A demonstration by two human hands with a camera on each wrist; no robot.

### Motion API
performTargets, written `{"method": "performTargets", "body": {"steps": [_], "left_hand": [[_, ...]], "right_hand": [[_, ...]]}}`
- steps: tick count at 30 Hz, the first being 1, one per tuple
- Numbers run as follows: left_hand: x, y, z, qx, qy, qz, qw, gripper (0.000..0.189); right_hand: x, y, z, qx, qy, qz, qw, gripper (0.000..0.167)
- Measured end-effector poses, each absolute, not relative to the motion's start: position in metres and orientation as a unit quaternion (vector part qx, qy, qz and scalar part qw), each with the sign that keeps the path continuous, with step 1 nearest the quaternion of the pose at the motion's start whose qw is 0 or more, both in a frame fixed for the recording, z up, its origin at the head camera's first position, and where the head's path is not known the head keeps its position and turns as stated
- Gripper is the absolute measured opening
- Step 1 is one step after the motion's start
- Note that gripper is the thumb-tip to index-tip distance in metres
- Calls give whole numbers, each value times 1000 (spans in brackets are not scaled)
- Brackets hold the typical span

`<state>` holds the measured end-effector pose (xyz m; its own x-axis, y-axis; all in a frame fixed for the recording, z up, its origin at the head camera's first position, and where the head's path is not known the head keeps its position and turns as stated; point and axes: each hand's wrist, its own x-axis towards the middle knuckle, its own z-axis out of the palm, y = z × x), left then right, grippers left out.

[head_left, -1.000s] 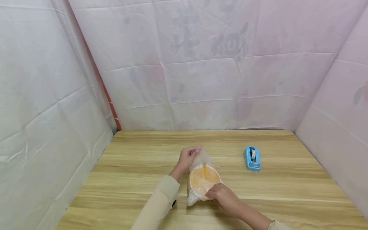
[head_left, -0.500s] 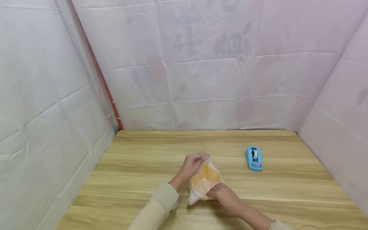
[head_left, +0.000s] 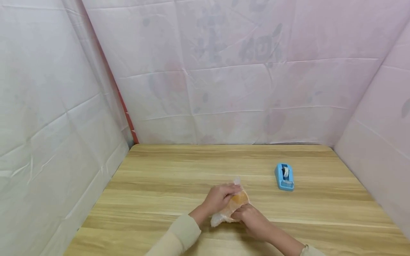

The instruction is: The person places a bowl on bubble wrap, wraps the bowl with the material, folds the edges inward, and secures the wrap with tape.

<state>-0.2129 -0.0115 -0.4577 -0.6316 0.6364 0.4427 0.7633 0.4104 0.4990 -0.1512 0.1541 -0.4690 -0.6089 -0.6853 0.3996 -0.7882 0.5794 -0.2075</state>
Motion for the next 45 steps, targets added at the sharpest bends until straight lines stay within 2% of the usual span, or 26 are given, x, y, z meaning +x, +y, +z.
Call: {"method": "performTargets", "body": {"steps": [8, 18, 22, 28, 36, 45], "left_hand": [[-203, -13, -468, -455, -843, -209, 194, 20], [-194, -9, -472, -446, -859, -93, 234, 7], [-191, -7, -471, -436, -871, -95, 205, 5], [-196, -3, -473, -434, -879, -100, 170, 16], [-208, -3, -474, -429, -890, -107, 109, 18], [-204, -1, -468, -405, -908, -28, 104, 15]], "right_hand": [[-152, 152, -467, 420, -878, 197, 122, 34], [-155, 152, -469, 430, -870, 195, 144, 37], [-155, 152, -468, 425, -872, 195, 141, 37], [-156, 151, -469, 426, -871, 195, 146, 38], [-157, 151, -469, 418, -876, 202, 132, 39], [-156, 149, -467, 398, -890, 196, 102, 36]]}}
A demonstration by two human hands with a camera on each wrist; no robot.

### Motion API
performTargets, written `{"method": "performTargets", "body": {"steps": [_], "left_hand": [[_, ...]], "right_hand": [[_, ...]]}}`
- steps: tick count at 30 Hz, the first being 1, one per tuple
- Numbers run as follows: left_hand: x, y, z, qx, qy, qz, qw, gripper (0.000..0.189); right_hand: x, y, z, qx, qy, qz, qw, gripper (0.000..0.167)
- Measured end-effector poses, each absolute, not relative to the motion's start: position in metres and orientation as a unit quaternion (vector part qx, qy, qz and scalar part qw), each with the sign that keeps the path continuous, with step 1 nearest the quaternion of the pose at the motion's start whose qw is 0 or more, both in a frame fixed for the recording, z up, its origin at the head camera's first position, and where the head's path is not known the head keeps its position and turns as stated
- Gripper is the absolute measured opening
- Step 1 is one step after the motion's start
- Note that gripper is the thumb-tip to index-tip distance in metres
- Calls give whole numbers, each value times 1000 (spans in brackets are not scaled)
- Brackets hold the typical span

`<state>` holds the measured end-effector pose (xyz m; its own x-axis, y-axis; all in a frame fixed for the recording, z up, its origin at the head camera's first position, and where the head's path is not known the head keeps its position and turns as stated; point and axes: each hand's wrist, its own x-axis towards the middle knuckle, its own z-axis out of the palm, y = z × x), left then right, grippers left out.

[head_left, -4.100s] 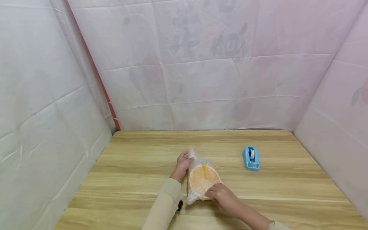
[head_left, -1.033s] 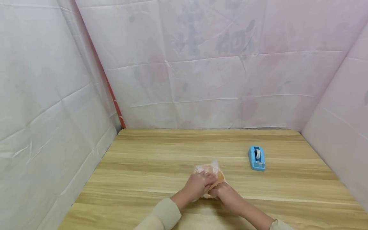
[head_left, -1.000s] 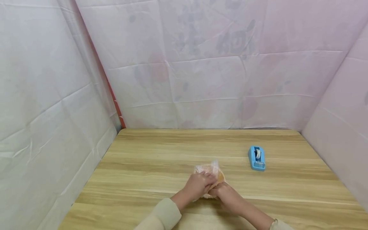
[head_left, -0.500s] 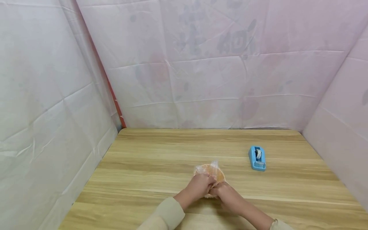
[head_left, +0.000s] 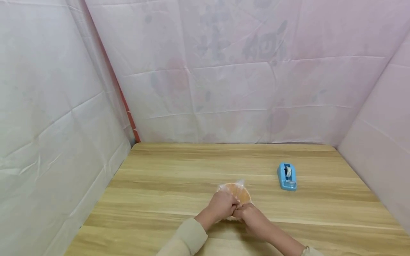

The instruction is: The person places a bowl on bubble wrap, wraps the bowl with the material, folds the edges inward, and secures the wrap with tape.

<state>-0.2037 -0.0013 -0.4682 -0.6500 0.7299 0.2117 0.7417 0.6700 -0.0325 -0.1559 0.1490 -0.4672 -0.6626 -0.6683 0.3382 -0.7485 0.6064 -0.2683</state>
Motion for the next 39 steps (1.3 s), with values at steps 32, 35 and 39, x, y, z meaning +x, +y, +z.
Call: {"method": "performTargets", "body": {"steps": [32, 35, 39], "left_hand": [[-199, -6, -468, -421, -904, 69, -21, 25], [-198, -6, -465, -410, -909, 62, -44, 30], [-196, -5, -462, -403, -911, 64, -66, 39]], "right_hand": [[-152, 152, -476, 409, -872, 203, 175, 29], [-152, 157, -475, 419, -864, 217, 174, 29], [-152, 168, -468, 385, -870, 263, 159, 26]]}}
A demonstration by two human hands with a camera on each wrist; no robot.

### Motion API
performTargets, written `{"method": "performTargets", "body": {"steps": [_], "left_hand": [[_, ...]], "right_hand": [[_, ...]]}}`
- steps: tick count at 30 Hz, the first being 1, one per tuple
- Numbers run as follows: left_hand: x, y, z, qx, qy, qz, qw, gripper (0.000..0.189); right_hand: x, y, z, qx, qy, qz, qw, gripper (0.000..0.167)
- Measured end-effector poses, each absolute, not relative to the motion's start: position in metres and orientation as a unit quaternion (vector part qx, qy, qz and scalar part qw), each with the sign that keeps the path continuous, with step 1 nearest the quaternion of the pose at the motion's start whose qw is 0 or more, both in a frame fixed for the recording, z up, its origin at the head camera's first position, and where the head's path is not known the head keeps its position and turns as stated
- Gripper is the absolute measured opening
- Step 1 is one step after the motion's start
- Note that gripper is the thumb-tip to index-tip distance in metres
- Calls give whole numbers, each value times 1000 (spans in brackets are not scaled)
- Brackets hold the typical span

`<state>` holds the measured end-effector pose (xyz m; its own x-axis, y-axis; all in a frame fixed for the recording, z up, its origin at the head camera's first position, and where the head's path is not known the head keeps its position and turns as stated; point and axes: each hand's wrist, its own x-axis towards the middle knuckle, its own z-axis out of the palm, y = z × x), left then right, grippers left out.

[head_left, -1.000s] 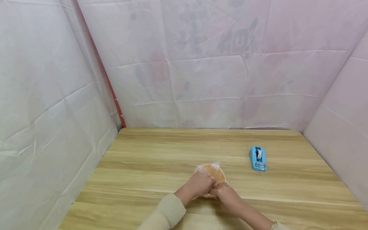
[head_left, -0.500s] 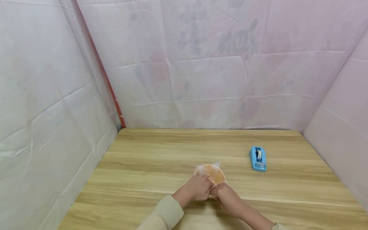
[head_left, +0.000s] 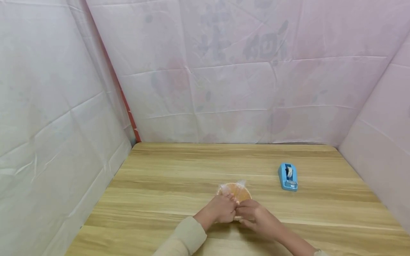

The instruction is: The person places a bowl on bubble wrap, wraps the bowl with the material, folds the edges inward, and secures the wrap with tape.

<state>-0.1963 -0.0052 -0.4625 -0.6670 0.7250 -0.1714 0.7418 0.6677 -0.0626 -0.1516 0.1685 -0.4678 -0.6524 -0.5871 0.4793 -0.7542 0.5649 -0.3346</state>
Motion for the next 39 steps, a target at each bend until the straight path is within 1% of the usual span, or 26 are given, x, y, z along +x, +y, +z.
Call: {"method": "performTargets", "body": {"steps": [2, 6, 7, 9, 11, 13, 17, 19, 25, 31, 39], "left_hand": [[-196, -5, -462, 405, 909, -69, 70, 41], [-195, -4, -460, 417, 903, -86, 59, 40], [-195, -4, -460, 419, 902, -89, 56, 40], [-195, -4, -460, 421, 901, -95, 49, 39], [-194, -4, -460, 417, 902, -97, 49, 38], [-194, -4, -459, 412, 905, -96, 49, 38], [-193, -3, -458, 400, 910, -89, 62, 39], [-193, -3, -458, 398, 911, -82, 69, 39], [-193, -3, -459, 401, 910, -76, 70, 37], [-193, -2, -459, 395, 913, -68, 74, 36], [-192, -3, -459, 390, 916, -58, 76, 34]], "right_hand": [[-154, 177, -464, 349, -873, 284, 187, 26], [-165, 195, -463, 224, -873, 326, 286, 19], [-168, 201, -463, 182, -872, 342, 301, 16], [-172, 212, -465, 93, -869, 374, 311, 11], [-176, 225, -466, 15, -868, 394, 302, 7], [-178, 237, -468, -41, -870, 399, 285, 9], [-182, 259, -474, -105, -880, 390, 249, 16], [-182, 268, -478, -124, -882, 389, 235, 19], [-184, 284, -487, -147, -886, 377, 229, 21], [-189, 291, -490, -182, -885, 380, 196, 25], [-196, 292, -492, -219, -877, 397, 160, 27]]}}
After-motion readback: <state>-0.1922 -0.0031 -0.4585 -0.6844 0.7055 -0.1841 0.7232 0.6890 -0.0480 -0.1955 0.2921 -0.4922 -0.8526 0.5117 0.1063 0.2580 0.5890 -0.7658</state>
